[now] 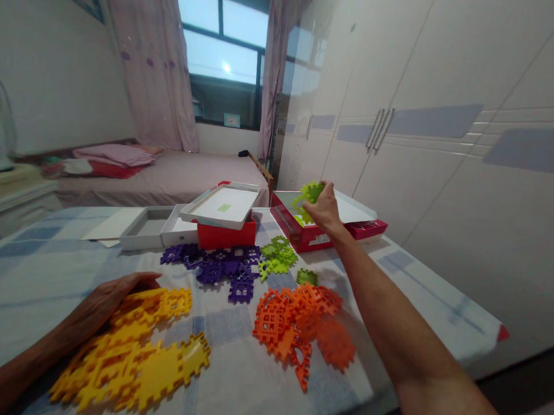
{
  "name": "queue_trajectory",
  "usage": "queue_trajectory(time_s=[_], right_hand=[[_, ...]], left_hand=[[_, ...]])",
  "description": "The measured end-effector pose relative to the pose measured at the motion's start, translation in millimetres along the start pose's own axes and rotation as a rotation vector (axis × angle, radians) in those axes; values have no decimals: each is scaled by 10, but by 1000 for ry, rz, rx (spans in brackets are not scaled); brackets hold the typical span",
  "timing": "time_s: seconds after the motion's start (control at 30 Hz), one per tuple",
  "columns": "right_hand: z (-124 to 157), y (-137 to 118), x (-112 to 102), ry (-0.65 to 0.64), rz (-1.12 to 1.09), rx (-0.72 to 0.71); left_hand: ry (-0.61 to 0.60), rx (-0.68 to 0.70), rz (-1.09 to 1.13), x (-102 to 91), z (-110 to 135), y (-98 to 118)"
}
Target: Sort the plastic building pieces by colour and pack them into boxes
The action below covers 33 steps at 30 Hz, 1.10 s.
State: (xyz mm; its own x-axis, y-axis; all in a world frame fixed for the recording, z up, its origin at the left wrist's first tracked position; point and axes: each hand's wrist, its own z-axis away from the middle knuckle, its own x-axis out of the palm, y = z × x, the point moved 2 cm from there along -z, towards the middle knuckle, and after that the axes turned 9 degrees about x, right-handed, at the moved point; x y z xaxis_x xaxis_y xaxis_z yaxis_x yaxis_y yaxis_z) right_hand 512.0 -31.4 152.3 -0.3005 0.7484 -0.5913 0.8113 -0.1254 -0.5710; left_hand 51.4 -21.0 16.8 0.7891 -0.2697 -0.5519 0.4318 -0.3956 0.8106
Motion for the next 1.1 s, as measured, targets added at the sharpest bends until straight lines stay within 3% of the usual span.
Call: queue_trajectory(time_s=[0.1, 0.17, 0.23, 0.3, 0.4, 0.47, 0.6, 0.8, 0.87, 0.93, 1.0, 1.1], right_hand=[[-288, 9, -25, 34, 93, 149], [-243, 42, -45, 38, 161, 154], [-22, 95, -60, -4, 215, 63], [300, 190, -51, -180, 279, -27], [782, 398, -5, -601, 398, -44], [992, 520, 17, -743, 467, -14], [1122, 644, 58, -748, 466, 66], [1051, 707, 59, -746, 169, 148], [896, 662, 3, -698, 8, 178], [643, 562, -88, -546, -109, 182], [360, 429, -190, -312, -118, 162], [109, 234, -272, 65, 60, 97]], left_hand=[[7, 0, 3, 1, -3, 0], [3, 2, 0, 0, 0, 5], [-14, 17, 1, 1, 4, 13], [-25, 31, 8, 0, 8, 17], [-18, 27, 14, -5, 9, 0], [-19, 21, 18, -4, 8, -18], [-21, 16, 23, 0, 7, -27], [8, 23, 10, -4, 3, -4], [0, 28, 8, -3, -1, -8], [-7, 38, 4, -1, -4, -11], [-3, 41, -3, 1, -6, -8], [5, 43, -10, 5, -4, 11]])
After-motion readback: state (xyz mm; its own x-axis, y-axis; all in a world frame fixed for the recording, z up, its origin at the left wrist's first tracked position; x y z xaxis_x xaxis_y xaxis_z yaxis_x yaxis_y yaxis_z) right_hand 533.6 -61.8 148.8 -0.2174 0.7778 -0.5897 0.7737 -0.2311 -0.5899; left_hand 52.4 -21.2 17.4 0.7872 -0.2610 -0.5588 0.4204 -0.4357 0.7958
